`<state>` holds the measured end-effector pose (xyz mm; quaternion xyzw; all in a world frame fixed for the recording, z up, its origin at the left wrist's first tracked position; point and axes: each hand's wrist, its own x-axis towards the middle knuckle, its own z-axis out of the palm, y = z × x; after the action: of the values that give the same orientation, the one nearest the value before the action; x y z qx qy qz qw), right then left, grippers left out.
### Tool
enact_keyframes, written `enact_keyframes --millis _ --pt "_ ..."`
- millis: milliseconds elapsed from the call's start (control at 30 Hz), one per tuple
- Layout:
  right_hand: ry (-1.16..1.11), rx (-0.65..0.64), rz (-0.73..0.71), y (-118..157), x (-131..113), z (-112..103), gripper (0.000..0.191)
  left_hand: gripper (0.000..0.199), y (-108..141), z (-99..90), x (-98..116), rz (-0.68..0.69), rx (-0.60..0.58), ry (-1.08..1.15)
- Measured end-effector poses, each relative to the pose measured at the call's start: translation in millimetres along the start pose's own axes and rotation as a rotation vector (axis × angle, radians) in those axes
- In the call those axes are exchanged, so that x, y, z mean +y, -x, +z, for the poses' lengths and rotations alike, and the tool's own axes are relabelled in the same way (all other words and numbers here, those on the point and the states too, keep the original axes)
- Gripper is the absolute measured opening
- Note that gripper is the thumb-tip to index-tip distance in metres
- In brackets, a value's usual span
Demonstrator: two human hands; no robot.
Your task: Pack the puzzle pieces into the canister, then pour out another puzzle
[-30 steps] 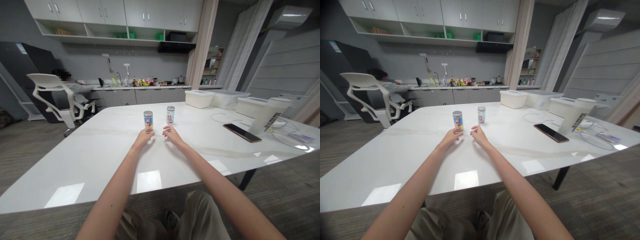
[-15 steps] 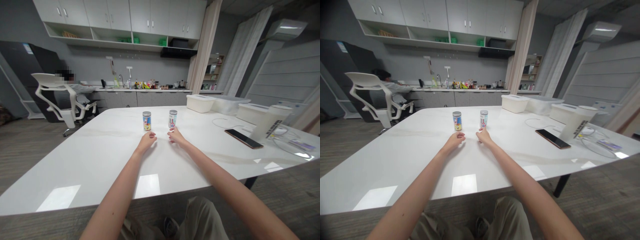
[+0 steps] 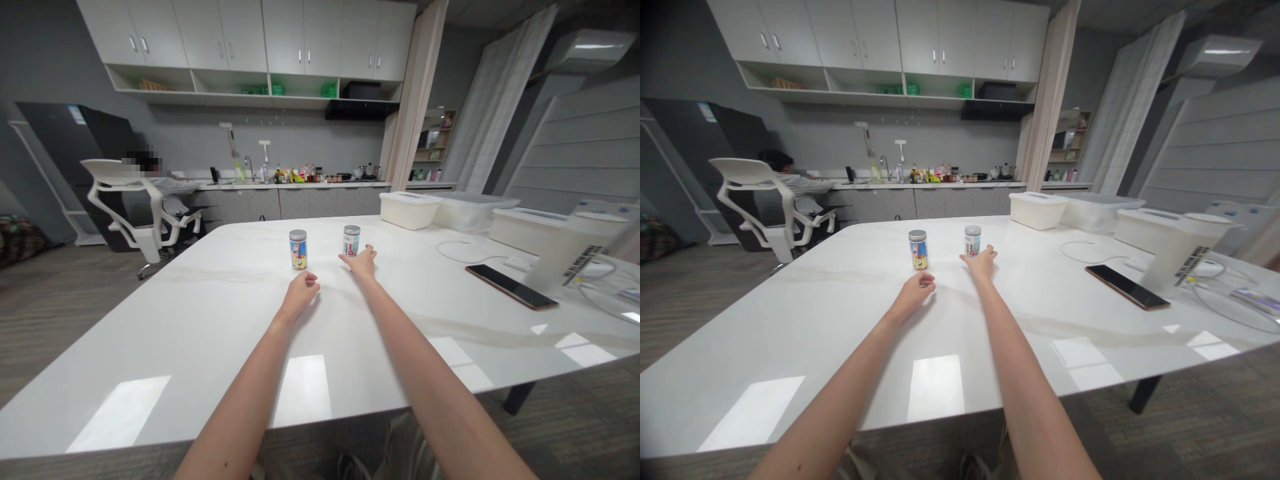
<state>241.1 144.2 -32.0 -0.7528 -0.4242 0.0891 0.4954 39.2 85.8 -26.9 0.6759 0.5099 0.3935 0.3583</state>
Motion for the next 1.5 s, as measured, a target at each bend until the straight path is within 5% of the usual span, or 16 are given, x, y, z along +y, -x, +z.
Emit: enact_keyframes --millis 200,333,500,633,733,967,1200,1300,1400,1500 --pt "-0.035 -0.069 -0.047 -4.3 -5.3 5.5 0.080 0.019 -1.4 8.6 -2.8 0.107 0.030 -0.161" --pt "-0.020 -0.093 -0.046 -2.0 -5.5 6.4 0.057 0.018 1.7 17.9 1.0 0.300 0.011 -0.574" --pt "0.011 -0.122 -0.137 10.9 -7.2 2.8 0.051 0.024 -1.7 19.9 12.8 0.462 0.035 -0.989" --pt "0.022 -0.154 -0.235 30.9 -7.2 -4.5 0.048 0.028 -19.3 16.7 14.9 0.614 -0.106 -1.090" --pt "-0.061 -0.225 -0.251 45.8 -5.1 -14.4 0.048 0.029 -33.5 15.7 11.3 0.664 -0.139 -0.990" --pt "-0.332 -0.558 -0.289 57.1 0.4 -33.5 0.049 0.038 -39.2 13.5 -0.1 0.494 0.039 -0.824" --pt "-0.461 -0.666 -0.229 51.8 1.3 -31.8 0.050 0.031 -33.4 9.5 -2.2 0.409 0.117 -0.702" --pt "-0.543 -0.756 -0.176 51.7 -1.7 -36.5 0.053 0.020 -35.7 5.3 4.7 0.357 0.054 -0.415" --pt "-0.582 -0.814 -0.187 55.6 -6.8 -43.5 0.053 0.038 -36.5 1.5 15.6 0.297 -0.064 -0.149" --pt "-0.525 -0.822 -0.280 63.2 -11.9 -49.6 0.058 0.042 -30.0 -1.5 26.6 0.287 -0.362 0.199"
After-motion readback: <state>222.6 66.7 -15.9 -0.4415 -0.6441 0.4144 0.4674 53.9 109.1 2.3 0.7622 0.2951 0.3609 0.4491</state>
